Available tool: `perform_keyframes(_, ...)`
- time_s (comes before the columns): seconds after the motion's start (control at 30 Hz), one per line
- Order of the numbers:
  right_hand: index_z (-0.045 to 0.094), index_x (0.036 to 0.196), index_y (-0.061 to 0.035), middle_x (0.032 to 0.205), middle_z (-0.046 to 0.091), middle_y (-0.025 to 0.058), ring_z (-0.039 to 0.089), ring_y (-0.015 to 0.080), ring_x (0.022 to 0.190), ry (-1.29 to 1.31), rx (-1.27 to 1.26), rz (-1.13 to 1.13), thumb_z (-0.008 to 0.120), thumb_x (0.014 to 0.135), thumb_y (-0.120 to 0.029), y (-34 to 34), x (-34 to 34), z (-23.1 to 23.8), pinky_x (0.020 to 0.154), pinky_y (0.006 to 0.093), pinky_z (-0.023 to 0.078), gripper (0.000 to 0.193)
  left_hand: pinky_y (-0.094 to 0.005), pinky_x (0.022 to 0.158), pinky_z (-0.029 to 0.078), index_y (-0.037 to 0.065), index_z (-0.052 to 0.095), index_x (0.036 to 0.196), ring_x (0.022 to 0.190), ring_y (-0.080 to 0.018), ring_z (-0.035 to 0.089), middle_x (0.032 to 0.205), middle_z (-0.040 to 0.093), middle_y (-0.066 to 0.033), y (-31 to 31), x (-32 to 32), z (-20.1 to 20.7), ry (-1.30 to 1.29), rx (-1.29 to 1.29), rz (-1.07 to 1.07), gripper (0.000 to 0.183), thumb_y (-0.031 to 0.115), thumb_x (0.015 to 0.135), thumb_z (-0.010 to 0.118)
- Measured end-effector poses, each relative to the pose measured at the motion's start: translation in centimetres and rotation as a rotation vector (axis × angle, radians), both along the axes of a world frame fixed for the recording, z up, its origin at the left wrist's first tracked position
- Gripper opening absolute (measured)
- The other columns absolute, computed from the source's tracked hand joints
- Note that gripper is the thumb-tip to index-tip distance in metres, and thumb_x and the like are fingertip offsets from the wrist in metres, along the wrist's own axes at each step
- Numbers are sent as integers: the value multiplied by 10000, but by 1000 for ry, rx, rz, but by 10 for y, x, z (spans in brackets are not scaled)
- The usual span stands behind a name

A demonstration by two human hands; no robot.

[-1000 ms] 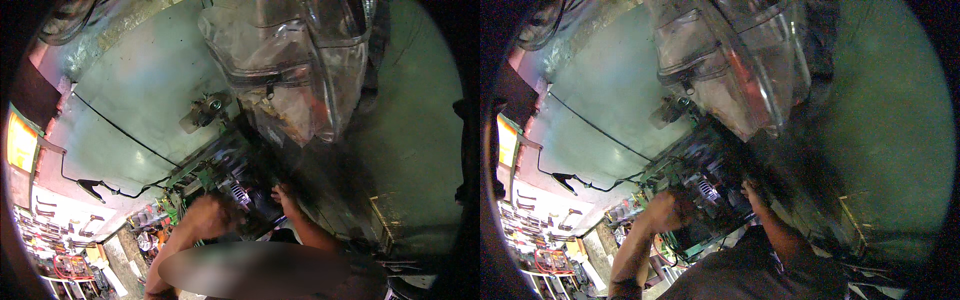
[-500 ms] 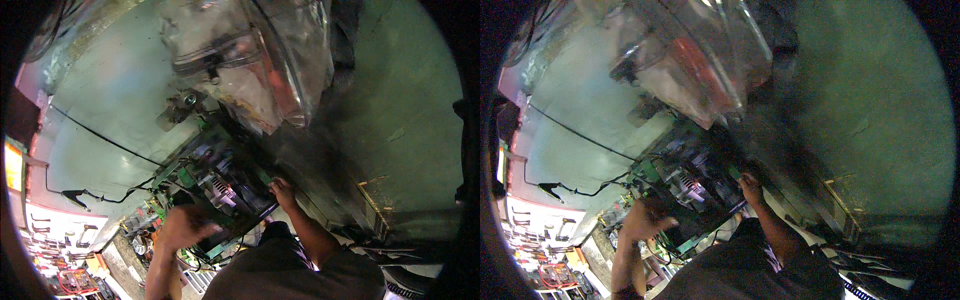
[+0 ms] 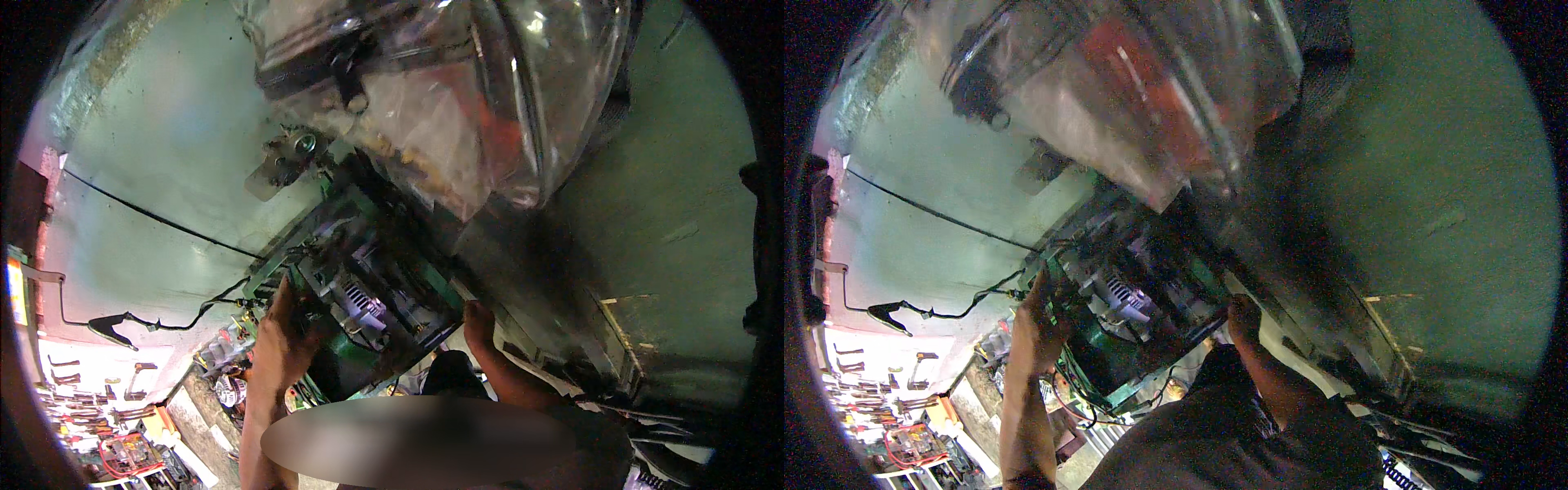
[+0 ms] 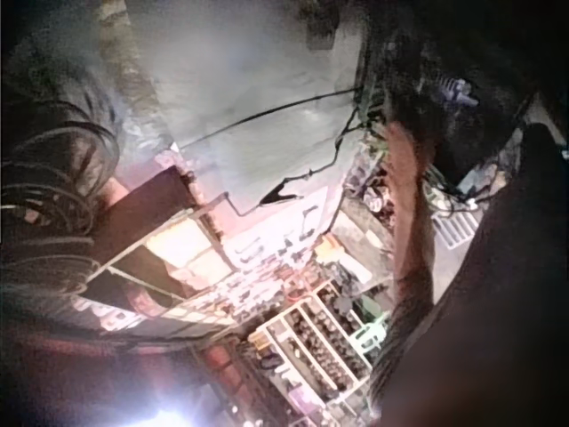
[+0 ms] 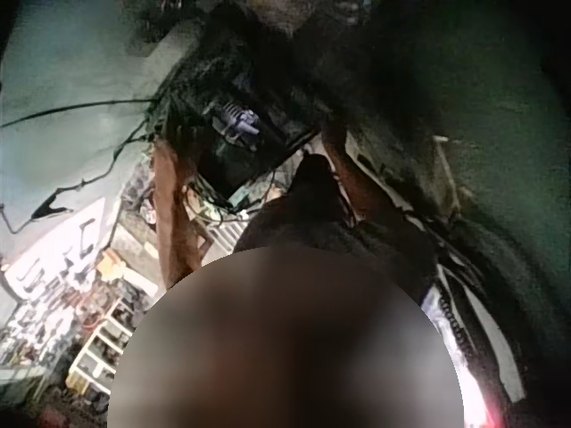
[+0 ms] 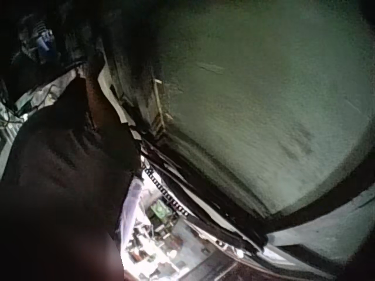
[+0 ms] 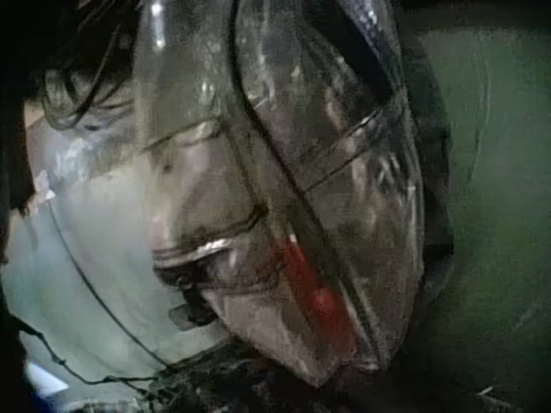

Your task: The person removes an alternator from a testing machine, then returns to a workbench to disassemble and reassemble the alternator housing using a T-handle wrench and other hand tools. The alternator is handled throughout, with bolts removed and reinstalled.

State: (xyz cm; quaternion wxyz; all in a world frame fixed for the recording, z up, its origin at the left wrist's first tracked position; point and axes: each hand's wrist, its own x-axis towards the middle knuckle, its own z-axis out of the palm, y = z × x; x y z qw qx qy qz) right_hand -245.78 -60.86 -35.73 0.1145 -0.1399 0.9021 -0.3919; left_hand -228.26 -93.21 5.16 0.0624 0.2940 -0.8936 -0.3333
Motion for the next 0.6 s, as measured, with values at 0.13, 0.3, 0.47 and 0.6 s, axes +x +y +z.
perform_keyframes(0.13,738,1179,-55,1027,790,168,767,369,937,-96,-158,-108,747,989,-194,48,34,-35,836,488,609,236,-478,1112,557,-36,410,1676,1316,-456,683,1408,707,-284,-24,2,1,-45,-102,-250,827,33,924,748)
perform_keyframes(0.3,736,1134,-106,1033,796,199,753,468,981,-59,97,-166,726,958,-196,85,99,-60,847,511,615,198,-517,1238,456,-18,411,1682,1440,-497,571,1555,593,-317,-35,2,-13,-75,-416,-324,838,126,941,773)
perform_keyframes(0.47,759,1326,-140,1226,815,179,780,405,1149,-495,519,210,739,959,-424,73,156,-136,963,512,621,464,-491,1326,359,-10,346,1718,1586,-470,447,1694,463,-332,-9,-19,-30,53,-432,-224,836,159,1017,770)
perform_keyframes(0.6,774,1321,-145,1238,816,166,775,402,1170,-577,627,342,746,943,-437,59,184,-211,970,507,620,479,-482,1337,332,-12,314,1735,1605,-427,440,1717,460,-292,-16,-14,-47,160,-378,-286,918,84,970,812)
